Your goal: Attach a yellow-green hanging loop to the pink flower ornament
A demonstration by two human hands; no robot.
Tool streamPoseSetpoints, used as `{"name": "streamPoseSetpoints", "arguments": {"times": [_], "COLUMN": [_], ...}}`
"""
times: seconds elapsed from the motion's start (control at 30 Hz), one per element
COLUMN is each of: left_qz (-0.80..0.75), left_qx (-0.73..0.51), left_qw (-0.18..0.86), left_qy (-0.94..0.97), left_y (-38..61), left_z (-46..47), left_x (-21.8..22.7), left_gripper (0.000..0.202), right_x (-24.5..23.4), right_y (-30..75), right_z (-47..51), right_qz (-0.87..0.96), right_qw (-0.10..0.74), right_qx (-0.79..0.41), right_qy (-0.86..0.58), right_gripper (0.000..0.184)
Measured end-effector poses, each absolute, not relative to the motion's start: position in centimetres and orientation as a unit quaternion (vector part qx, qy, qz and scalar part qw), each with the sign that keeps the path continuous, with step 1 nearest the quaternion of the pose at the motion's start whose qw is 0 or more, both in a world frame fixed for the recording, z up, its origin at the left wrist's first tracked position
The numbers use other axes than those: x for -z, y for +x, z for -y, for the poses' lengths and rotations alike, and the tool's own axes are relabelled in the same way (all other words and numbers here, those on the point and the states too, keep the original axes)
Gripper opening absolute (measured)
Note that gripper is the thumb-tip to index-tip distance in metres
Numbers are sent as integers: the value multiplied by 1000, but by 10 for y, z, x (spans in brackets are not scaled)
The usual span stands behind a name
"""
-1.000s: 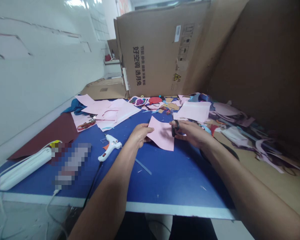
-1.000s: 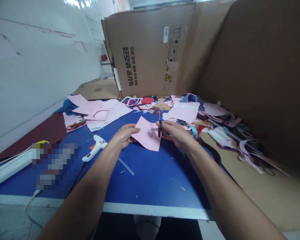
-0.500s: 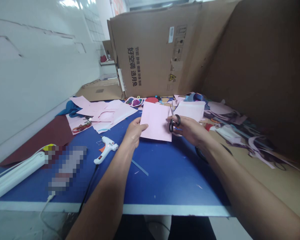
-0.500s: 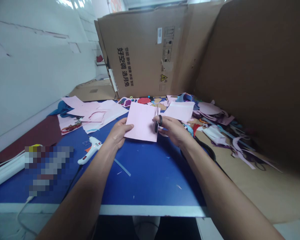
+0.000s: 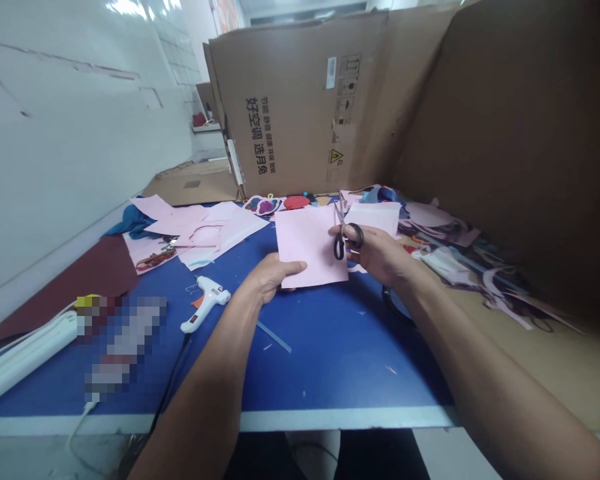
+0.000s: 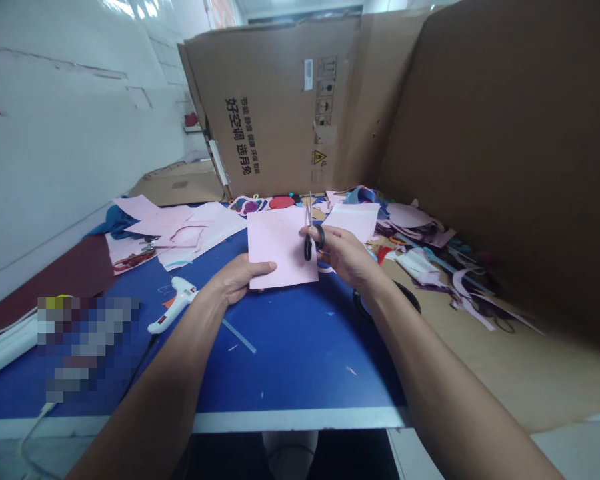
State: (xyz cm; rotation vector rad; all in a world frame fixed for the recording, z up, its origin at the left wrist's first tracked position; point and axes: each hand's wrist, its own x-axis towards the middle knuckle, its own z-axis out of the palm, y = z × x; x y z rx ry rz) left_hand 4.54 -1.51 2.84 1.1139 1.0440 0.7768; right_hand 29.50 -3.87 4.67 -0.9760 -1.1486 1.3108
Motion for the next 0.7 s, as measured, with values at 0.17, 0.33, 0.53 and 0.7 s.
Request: {"name": "streamPoseSetpoints", "arguments": {"times": [0.17,0.33,0.53,0.7], "left_qz": [-462,-435,-419,-427], "left_qx": [-346,-353,-358,-353], "left_qw": [652,657,666,644], "left_qy": [492,504,503,528], "left_y": [48,50,52,52], "left_z": [15,17,22,23], "left_x": [-28,-29,-31,-30], "left_gripper": [37,33,29,18], "right_x": [-47,-46,-47,-54], "right_y": [296,298,298,293], "right_z": [38,36,36,43], "right_qz": [478,476,467,457], "right_qw": [552,565,563,582], "right_qx": [-558,-550,-559,-545], "right_qy": [-395,-390,-391,-395], "right_gripper": [44,41,38,43]}}
